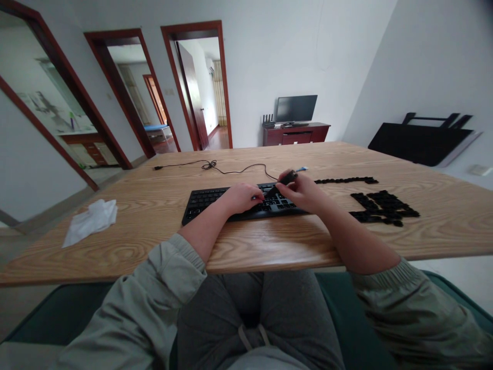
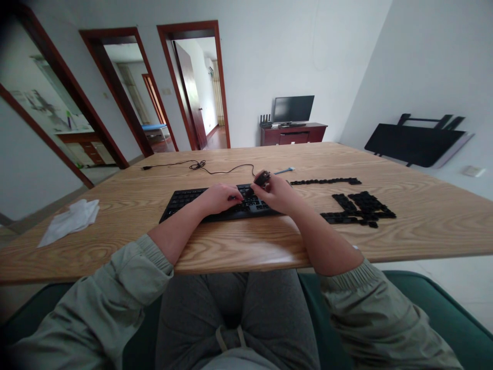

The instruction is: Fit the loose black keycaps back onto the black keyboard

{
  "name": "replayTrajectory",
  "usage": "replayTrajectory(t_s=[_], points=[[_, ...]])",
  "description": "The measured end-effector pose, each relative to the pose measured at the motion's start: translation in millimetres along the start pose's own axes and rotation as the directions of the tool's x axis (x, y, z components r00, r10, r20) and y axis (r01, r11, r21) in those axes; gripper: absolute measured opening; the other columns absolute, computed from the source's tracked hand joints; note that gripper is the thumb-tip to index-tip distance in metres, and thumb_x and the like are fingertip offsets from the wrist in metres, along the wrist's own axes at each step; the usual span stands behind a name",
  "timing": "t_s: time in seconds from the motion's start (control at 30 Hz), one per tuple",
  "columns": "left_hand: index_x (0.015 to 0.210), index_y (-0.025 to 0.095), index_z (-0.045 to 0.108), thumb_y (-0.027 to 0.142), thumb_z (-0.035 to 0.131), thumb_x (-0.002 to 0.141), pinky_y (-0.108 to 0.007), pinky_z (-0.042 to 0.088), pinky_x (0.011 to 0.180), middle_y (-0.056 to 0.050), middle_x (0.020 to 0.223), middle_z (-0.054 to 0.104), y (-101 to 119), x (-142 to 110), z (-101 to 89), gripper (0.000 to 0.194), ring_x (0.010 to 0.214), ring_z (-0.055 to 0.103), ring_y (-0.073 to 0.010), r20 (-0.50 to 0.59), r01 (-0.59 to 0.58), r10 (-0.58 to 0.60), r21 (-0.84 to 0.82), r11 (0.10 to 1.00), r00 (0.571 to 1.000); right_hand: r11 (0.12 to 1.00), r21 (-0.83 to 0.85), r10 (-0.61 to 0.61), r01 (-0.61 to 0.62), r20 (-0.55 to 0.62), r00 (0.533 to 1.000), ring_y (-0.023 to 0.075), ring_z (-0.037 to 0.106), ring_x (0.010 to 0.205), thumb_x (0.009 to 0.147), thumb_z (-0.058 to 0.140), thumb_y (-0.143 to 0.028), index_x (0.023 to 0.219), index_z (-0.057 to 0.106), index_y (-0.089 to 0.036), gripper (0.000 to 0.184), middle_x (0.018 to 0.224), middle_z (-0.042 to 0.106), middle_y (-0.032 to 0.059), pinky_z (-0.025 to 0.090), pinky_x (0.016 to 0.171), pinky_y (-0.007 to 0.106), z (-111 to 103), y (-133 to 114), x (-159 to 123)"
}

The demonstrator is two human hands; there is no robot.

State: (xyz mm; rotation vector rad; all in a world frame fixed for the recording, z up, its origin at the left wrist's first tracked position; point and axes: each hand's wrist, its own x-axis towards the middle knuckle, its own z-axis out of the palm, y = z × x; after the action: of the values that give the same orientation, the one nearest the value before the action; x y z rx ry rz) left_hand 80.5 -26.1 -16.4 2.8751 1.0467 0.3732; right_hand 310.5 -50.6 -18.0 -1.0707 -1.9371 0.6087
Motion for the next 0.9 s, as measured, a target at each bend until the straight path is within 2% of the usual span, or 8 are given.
replayTrajectory(t_s=[0.07, 0.2, 0.4, 0.5, 0.6, 0.67, 0.77, 0.9], points=[[0.101, 0.022, 0.077, 0.026, 0.055, 0.091, -0.027, 0.048, 0.082, -0.004, 0.100, 0.075, 1, 1, -0.3, 0.024, 0.089, 0.066, -0.0173, 0.000, -0.008, 0.008, 0.006, 1.000, 1.000, 1.000, 0.006, 0.004, -0.005, 0.053, 0.999, 0.0152, 0.054, 0.063, 0.084, 0.061, -0.046, 0.098, 0.062, -0.017, 0.032, 0.077, 0.062, 0.0031, 0.043, 0.058, 0.029, -9, 1, -1], [0.095, 0.021, 0.077, 0.024, 0.054, 0.091, -0.027, 0.048, 0.080, -0.004, 0.097, 0.075, 7, 3, -1.1, 0.023, 0.086, 0.066, -0.0167, 0.015, -0.016, 0.016, 0.013, 1.000, 1.000, 0.999, 0.039, 0.015, -0.017, 0.058, 0.998, 0.0172, 0.057, 0.069, 0.083, 0.062, -0.048, 0.099, 0.061, -0.016, 0.036, 0.083, 0.064, 0.0056, 0.047, 0.063, 0.032, -19, -1, 1], [0.094, 0.019, 0.071, 0.030, 0.059, 0.087, -0.031, 0.049, 0.078, -0.006, 0.095, 0.072, 12, 0, -0.1, 0.018, 0.085, 0.065, -0.0199, -0.056, 0.067, -0.065, 0.028, 0.997, 0.996, 0.973, 0.183, 0.129, -0.143, 0.081, 0.988, 0.0137, 0.052, 0.057, 0.078, 0.064, -0.041, 0.098, 0.057, -0.017, 0.032, 0.069, 0.057, -0.0007, 0.045, 0.053, 0.029, -13, -2, 5], [0.108, 0.017, 0.065, 0.033, 0.068, 0.080, -0.033, 0.051, 0.083, -0.008, 0.104, 0.070, 9, -1, 1.2, 0.033, 0.095, 0.064, -0.0225, -0.154, 0.129, -0.135, -0.052, 0.990, 0.979, 0.943, 0.264, 0.196, -0.201, 0.045, 0.979, 0.0144, 0.057, 0.060, 0.075, 0.062, -0.033, 0.094, 0.056, -0.018, 0.025, 0.073, 0.058, -0.0005, 0.049, 0.055, 0.029, -6, -1, 7], [0.121, 0.016, 0.061, 0.034, 0.070, 0.078, -0.034, 0.049, 0.095, -0.009, 0.117, 0.068, 8, 5, 3.0, 0.047, 0.106, 0.063, -0.0218, -0.192, 0.060, -0.099, -0.199, 0.978, 0.976, 0.917, 0.324, 0.221, -0.231, 0.069, 0.973, 0.0171, 0.063, 0.067, 0.071, 0.059, -0.027, 0.094, 0.054, -0.020, 0.024, 0.079, 0.059, 0.0002, 0.051, 0.056, 0.029, -2, 0, 13], [0.119, 0.017, 0.064, 0.036, 0.067, 0.082, -0.032, 0.049, 0.093, -0.007, 0.114, 0.069, 9, 13, 4.1, 0.042, 0.104, 0.063, -0.0197, -0.165, 0.024, -0.074, -0.283, 0.959, 0.984, 0.931, 0.304, 0.181, -0.201, 0.091, 0.979, 0.0173, 0.063, 0.068, 0.069, 0.058, -0.025, 0.093, 0.054, -0.020, 0.024, 0.078, 0.059, 0.0002, 0.051, 0.056, 0.029, 0, 0, 21], [0.109, 0.018, 0.068, 0.040, 0.063, 0.086, -0.030, 0.049, 0.079, -0.005, 0.097, 0.071, 10, 22, 4.5, 0.032, 0.086, 0.064, -0.0174, -0.125, 0.062, -0.102, -0.289, 0.955, 0.987, 0.963, 0.241, 0.102, -0.119, 0.081, 0.991, 0.0158, 0.058, 0.067, 0.068, 0.058, -0.026, 0.090, 0.055, -0.019, 0.023, 0.077, 0.061, 0.0010, 0.048, 0.059, 0.028, 4, 1, 31], [0.097, 0.015, 0.069, 0.044, 0.063, 0.086, -0.028, 0.042, 0.066, -0.002, 0.081, 0.067, 4, 21, 2.6, 0.031, 0.071, 0.057, -0.0149, -0.149, 0.132, -0.177, -0.269, 0.954, 0.973, 0.984, 0.179, 0.014, -0.005, -0.044, 0.999, 0.0160, 0.056, 0.072, 0.072, 0.055, -0.030, 0.095, 0.058, -0.016, 0.026, 0.080, 0.063, 0.0026, 0.046, 0.067, 0.030, 14, 11, 27]])
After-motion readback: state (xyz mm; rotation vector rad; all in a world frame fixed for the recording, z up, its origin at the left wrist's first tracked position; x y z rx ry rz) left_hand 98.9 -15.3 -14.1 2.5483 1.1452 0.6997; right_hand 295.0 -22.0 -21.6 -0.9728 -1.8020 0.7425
